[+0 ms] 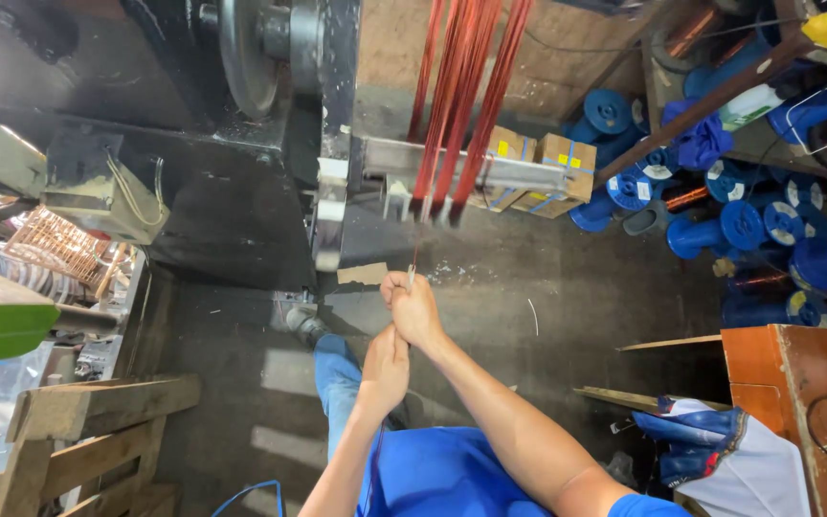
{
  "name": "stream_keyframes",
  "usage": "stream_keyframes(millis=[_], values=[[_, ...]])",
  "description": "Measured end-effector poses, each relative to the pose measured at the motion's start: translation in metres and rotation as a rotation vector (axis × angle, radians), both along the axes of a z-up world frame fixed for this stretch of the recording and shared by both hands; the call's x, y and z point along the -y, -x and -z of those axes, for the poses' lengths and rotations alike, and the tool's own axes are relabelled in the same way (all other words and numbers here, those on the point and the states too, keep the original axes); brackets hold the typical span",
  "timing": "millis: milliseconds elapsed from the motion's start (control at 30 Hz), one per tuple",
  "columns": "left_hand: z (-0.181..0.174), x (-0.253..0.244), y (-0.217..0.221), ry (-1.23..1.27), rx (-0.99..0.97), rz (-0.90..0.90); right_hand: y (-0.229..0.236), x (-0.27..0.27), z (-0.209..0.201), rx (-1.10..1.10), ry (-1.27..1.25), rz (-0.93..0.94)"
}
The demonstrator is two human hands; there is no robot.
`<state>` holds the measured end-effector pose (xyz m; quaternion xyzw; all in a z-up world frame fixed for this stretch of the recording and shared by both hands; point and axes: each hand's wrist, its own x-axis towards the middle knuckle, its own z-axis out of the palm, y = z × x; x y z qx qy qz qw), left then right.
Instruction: Winding copper wire onto a machine and securing the ends.
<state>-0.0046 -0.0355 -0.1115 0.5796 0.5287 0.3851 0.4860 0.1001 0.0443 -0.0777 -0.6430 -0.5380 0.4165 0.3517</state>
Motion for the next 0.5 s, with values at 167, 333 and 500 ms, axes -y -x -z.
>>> stream_keyframes(millis=[167, 333, 500], values=[[0.015, -0.01, -0.003, -0.036, 0.072, -0.002, 0.002, -0.006, -0.029, 0.03, -0.095, 0.013], [-0.062, -0.016, -0.004, -0.11, 0.085, -0.024, 0.005, -0.012, -0.089, 0.002, -0.145, 0.01], [-0.068, -0.007, 0.005, -0.077, 0.084, 0.02, 0.006, -0.004, -0.078, -0.015, -0.124, -0.021]])
